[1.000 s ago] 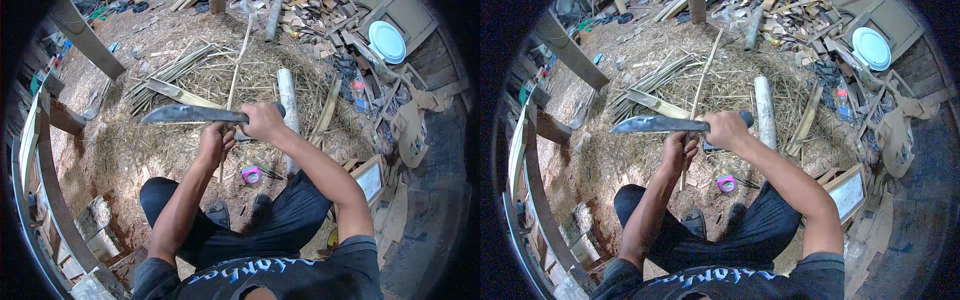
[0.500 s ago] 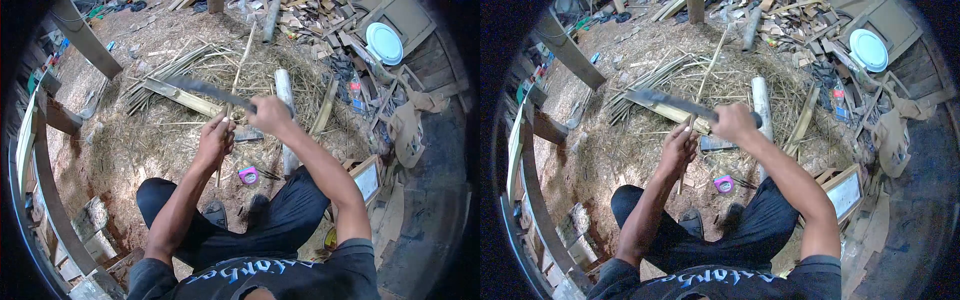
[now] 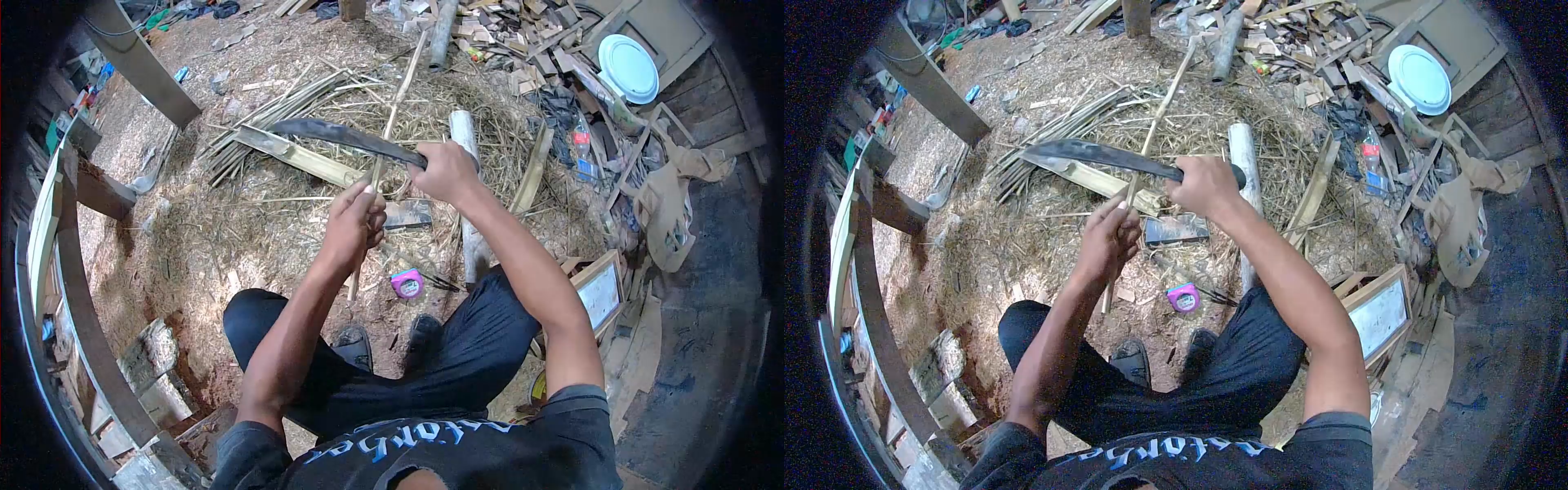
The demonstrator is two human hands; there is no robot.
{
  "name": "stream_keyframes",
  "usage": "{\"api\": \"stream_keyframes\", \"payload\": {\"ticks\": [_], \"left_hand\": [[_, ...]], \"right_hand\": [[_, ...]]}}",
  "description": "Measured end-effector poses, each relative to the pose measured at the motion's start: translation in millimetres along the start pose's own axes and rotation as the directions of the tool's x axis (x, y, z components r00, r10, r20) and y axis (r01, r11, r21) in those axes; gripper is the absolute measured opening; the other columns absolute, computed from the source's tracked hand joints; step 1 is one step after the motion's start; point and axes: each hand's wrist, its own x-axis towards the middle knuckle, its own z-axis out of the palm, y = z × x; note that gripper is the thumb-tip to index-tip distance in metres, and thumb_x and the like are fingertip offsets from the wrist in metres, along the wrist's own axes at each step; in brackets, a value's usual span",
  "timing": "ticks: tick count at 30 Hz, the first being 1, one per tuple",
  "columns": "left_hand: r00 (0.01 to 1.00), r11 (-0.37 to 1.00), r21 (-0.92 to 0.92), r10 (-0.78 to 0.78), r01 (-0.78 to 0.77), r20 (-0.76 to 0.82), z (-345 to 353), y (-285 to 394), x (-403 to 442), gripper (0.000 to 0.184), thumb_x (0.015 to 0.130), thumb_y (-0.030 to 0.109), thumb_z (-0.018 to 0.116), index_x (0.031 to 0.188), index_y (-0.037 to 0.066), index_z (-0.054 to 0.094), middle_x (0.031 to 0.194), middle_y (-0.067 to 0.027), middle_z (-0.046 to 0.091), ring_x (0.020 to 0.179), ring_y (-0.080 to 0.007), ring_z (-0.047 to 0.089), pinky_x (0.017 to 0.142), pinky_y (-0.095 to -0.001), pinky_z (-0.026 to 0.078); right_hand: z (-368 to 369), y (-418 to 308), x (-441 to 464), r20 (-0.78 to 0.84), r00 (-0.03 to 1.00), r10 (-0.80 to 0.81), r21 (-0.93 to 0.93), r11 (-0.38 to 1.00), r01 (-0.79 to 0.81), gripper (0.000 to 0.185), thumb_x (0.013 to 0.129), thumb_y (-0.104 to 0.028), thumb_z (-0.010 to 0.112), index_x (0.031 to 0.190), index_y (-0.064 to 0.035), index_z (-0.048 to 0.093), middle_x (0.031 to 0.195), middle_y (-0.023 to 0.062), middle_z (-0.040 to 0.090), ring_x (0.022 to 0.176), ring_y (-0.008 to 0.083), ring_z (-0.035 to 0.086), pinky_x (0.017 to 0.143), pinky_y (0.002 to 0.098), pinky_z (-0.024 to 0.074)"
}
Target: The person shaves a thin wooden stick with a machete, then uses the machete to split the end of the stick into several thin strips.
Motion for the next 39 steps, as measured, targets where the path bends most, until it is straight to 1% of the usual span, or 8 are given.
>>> {"api": "stream_keyframes", "payload": {"ticks": [3, 7, 15, 17, 18, 21, 28, 39], "left_hand": [[0.995, 0.997, -0.068, 0.043, -0.037, 0.089, -3.3, -3.5, -1.2, 0.036, 0.099, 0.017, 0.045, 0.134, 0.007, 0.047, 0.068, 0.0059, 0.039, 0.052, -0.0047, 0.037, 0.043, -0.0186, 0.028], [0.986, 0.999, -0.017, -0.040, 0.038, -0.159, 3.0, 0.8, -7.0, 0.023, 0.100, 0.017, 0.045, 0.120, 0.010, 0.052, 0.068, 0.0059, 0.040, 0.053, -0.0050, 0.038, 0.042, -0.0193, 0.028], [0.999, 0.995, 0.094, 0.008, -0.012, 0.044, 3.8, 0.2, -13.9, 0.045, 0.100, 0.014, 0.042, 0.145, 0.013, 0.038, 0.067, 0.0074, 0.035, 0.050, -0.0036, 0.031, 0.041, -0.0183, 0.025], [0.997, 0.994, 0.102, 0.030, -0.037, 0.066, 3.1, 1.6, -18.1, 0.045, 0.100, 0.015, 0.043, 0.145, 0.013, 0.038, 0.067, 0.0070, 0.036, 0.050, -0.0039, 0.031, 0.041, -0.0185, 0.024], [0.996, 0.995, 0.101, 0.005, -0.013, 0.084, -2.7, -4.0, -16.8, 0.047, 0.100, 0.016, 0.044, 0.147, 0.014, 0.037, 0.068, 0.0066, 0.036, 0.050, -0.0045, 0.031, 0.042, -0.0192, 0.024], [0.996, 0.999, 0.013, -0.053, 0.052, 0.074, 9.3, 0.0, -14.2, 0.045, 0.100, 0.015, 0.042, 0.145, 0.013, 0.040, 0.069, 0.0067, 0.037, 0.049, -0.0049, 0.030, 0.041, -0.0198, 0.024], [0.994, 0.925, -0.370, -0.058, 0.089, 0.095, -6.9, 11.1, 8.1, 0.054, 0.097, 0.011, 0.040, 0.149, 0.012, 0.026, 0.067, 0.0049, 0.033, 0.047, -0.0044, 0.029, 0.037, -0.0186, 0.022], [0.997, 0.949, -0.308, -0.080, 0.070, -0.021, 2.0, 13.4, -5.4, 0.037, 0.099, 0.011, 0.039, 0.136, 0.009, 0.041, 0.070, 0.0033, 0.034, 0.047, -0.0048, 0.029, 0.035, -0.0187, 0.022]], "right_hand": [[1.2, -6.4, -5.7, -0.059, 0.998, -0.034, -0.111, 0.993, 0.028, 0.020, 0.078, -0.028, 0.064, 0.076, -0.0078, 0.067, 0.065, 0.0148, 0.066, 0.064, 0.0309, 0.068, 0.065, 0.0439, 0.0554], [14.1, -18.4, -17.1, 0.099, 0.981, -0.167, -0.060, 0.983, 0.173, 0.018, 0.079, -0.025, 0.061, 0.078, -0.0082, 0.067, 0.067, 0.0135, 0.067, 0.062, 0.0276, 0.068, 0.063, 0.0411, 0.0557], [-1.8, 2.4, -1.5, 0.124, 0.988, 0.094, -0.021, 0.996, -0.092, 0.020, 0.084, -0.024, 0.055, 0.085, -0.0091, 0.068, 0.063, 0.0072, 0.062, 0.057, 0.0173, 0.062, 0.055, 0.0376, 0.0526], [6.5, 10.9, -0.9, 0.049, 0.985, -0.165, -0.170, 0.970, 0.171, 0.022, 0.083, -0.024, 0.057, 0.086, -0.0060, 0.068, 0.063, 0.0095, 0.063, 0.056, 0.0181, 0.061, 0.055, 0.0384, 0.0528], [-18.2, -1.3, 2.0, 0.093, 0.990, 0.108, -0.053, 0.993, -0.103, 0.022, 0.083, -0.025, 0.058, 0.086, -0.0059, 0.069, 0.065, 0.0106, 0.064, 0.058, 0.0200, 0.063, 0.058, 0.0388, 0.0538], [-17.3, 10.5, 3.7, -0.021, 0.976, 0.216, -0.010, 0.976, -0.216, 0.021, 0.084, -0.024, 0.057, 0.086, -0.0070, 0.069, 0.065, 0.0102, 0.065, 0.060, 0.0201, 0.065, 0.060, 0.0387, 0.0546], [20.9, -35.6, -29.4, 0.029, 0.980, -0.199, -0.002, 0.980, 0.199, 0.014, 0.075, -0.017, 0.061, 0.078, -0.0050, 0.066, 0.065, 0.0185, 0.065, 0.058, 0.0323, 0.066, 0.061, 0.0454, 0.0554], [10.5, -25.9, -25.8, 0.008, 0.989, -0.148, -0.044, 0.988, 0.148, 0.019, 0.076, -0.026, 0.067, 0.078, -0.0067, 0.068, 0.067, 0.0183, 0.066, 0.066, 0.0363, 0.067, 0.064, 0.0466, 0.0549]]}}
